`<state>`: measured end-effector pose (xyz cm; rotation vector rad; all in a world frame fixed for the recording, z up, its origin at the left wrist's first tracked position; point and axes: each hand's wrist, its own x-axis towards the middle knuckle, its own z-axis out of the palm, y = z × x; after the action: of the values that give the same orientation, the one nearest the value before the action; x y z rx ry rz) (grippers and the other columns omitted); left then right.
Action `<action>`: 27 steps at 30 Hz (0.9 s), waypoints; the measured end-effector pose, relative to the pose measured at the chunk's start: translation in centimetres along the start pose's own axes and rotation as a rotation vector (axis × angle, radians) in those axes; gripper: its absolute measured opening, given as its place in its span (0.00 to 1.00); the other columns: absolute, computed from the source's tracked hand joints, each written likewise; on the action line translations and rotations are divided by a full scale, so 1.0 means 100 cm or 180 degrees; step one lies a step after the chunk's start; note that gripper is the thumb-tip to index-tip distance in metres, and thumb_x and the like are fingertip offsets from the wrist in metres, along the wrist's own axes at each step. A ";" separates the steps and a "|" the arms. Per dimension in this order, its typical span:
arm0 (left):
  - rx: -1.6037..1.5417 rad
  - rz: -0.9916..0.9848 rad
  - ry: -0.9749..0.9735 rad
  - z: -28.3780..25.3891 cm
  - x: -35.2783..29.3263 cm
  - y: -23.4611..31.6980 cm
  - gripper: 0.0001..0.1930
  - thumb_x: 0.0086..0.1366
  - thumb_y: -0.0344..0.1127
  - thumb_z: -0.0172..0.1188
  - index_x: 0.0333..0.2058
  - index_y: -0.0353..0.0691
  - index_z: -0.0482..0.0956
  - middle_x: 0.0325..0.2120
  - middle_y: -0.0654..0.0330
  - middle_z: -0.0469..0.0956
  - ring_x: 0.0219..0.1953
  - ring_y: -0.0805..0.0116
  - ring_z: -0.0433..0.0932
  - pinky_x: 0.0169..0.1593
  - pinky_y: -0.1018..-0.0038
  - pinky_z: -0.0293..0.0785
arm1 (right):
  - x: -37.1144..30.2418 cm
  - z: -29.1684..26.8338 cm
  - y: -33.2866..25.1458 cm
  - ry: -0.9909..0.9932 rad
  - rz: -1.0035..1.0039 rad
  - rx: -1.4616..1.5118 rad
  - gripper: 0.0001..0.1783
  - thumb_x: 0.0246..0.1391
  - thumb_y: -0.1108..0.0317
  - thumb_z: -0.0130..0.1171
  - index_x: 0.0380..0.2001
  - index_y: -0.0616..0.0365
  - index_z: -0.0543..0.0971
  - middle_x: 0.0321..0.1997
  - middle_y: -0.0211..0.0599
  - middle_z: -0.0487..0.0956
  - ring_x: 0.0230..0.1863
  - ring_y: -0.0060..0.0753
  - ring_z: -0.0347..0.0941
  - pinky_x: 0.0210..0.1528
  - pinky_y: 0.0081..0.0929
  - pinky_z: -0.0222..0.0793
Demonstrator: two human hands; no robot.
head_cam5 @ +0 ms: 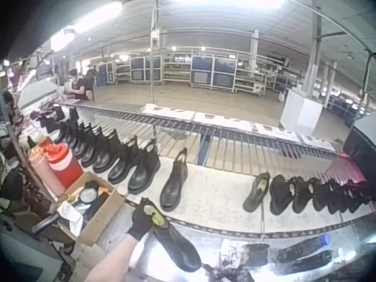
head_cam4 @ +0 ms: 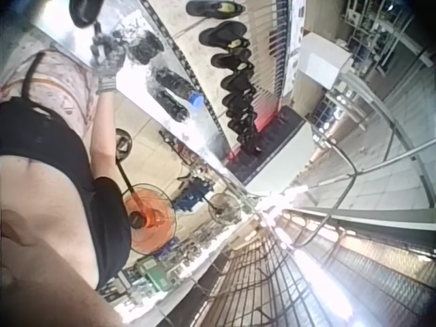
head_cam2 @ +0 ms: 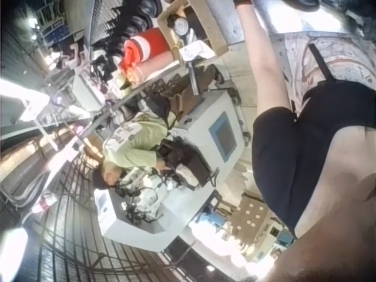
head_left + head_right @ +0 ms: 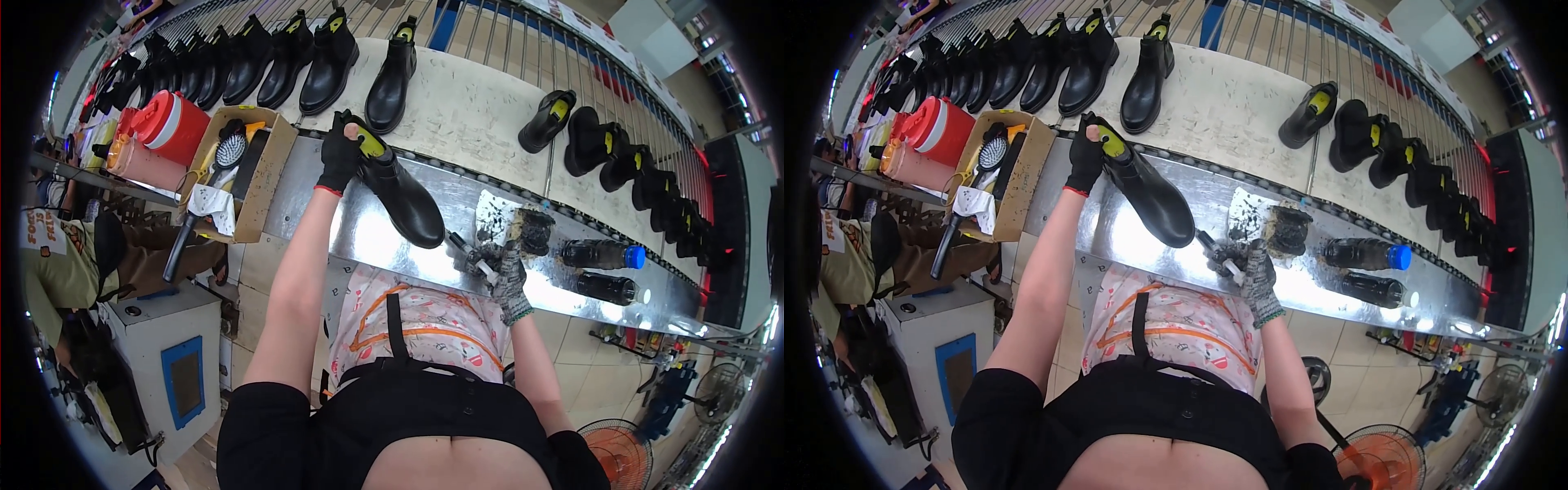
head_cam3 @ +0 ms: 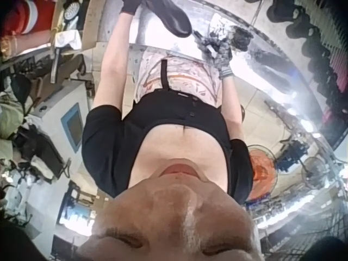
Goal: The recorder is applying a liquid adhesive or treatment to the soles and edges of black boots using a small brush and a container of liquid.
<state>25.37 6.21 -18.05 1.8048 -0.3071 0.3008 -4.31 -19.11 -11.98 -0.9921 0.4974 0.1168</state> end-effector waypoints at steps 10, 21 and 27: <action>0.1132 0.0301 -0.0022 -0.016 -0.030 0.078 0.39 0.51 0.64 0.59 0.47 0.32 0.66 0.32 0.46 0.77 0.36 0.45 0.77 0.37 0.60 0.72 | -0.009 -0.014 -0.012 0.0718 -0.0427 -0.1048 0.37 0.62 0.40 0.32 0.35 0.60 0.81 0.30 0.33 0.81 0.27 0.23 0.74 0.27 0.20 0.67; 0.1465 -0.0180 -0.0020 -0.027 -0.130 0.171 0.36 0.32 0.55 0.78 0.34 0.42 0.66 0.20 0.62 0.70 0.21 0.65 0.73 0.26 0.72 0.70 | -0.014 0.011 -0.027 0.0949 -0.1255 -0.2683 0.32 0.62 0.44 0.34 0.33 0.57 0.82 0.29 0.39 0.82 0.32 0.36 0.77 0.36 0.31 0.70; 0.0936 -0.0800 -0.0629 -0.025 -0.160 0.202 0.34 0.42 0.43 0.75 0.43 0.39 0.64 0.18 0.63 0.71 0.17 0.75 0.72 0.22 0.78 0.68 | -0.015 0.018 -0.019 0.0850 -0.1471 -0.2705 0.21 0.60 0.58 0.43 0.31 0.61 0.82 0.28 0.35 0.82 0.29 0.27 0.76 0.34 0.24 0.70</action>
<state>3.08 4.46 -4.99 2.1438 -0.1762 -0.0124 -4.43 -18.44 -9.04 -1.9482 0.4497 -0.2466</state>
